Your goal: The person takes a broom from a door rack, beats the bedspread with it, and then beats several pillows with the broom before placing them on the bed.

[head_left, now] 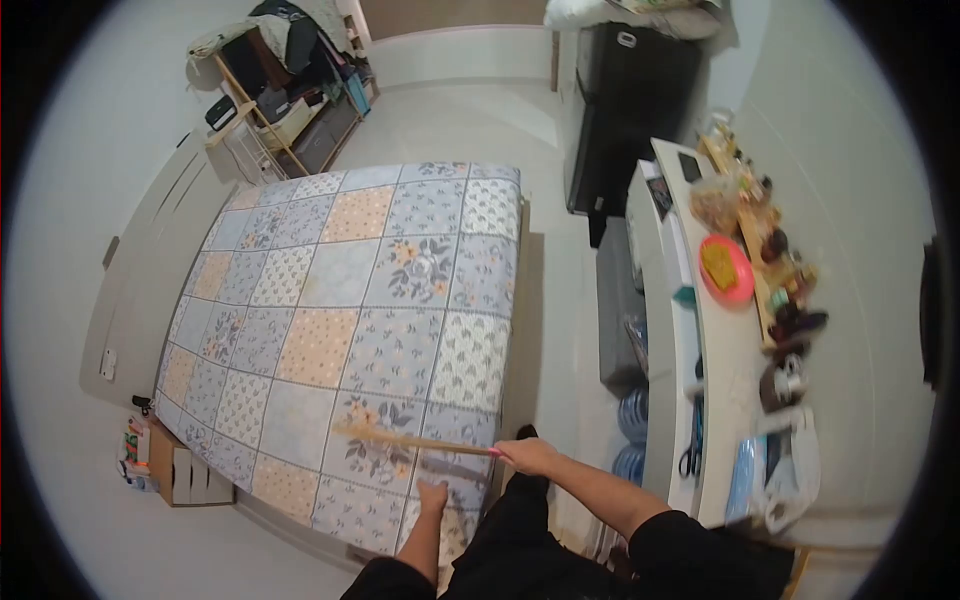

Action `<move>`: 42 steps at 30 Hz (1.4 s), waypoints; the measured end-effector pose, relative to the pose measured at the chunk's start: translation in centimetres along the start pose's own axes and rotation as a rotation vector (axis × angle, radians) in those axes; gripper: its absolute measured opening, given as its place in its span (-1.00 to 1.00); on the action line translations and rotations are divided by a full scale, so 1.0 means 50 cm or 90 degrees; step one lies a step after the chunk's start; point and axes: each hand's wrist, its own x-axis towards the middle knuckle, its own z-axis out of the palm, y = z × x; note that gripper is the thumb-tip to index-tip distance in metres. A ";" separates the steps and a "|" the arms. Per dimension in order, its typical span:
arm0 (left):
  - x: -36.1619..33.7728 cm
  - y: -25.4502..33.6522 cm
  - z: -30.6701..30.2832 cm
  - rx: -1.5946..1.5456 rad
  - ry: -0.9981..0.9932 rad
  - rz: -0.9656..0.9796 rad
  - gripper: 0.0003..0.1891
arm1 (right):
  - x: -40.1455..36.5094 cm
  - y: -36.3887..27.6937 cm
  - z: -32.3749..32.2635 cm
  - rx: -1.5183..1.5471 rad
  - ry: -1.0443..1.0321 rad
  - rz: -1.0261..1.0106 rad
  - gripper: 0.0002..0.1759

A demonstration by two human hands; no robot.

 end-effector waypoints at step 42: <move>0.608 1.373 0.461 -0.074 0.085 -0.189 -0.11 | 1.327 0.820 -0.928 -0.134 -0.414 0.009 -0.35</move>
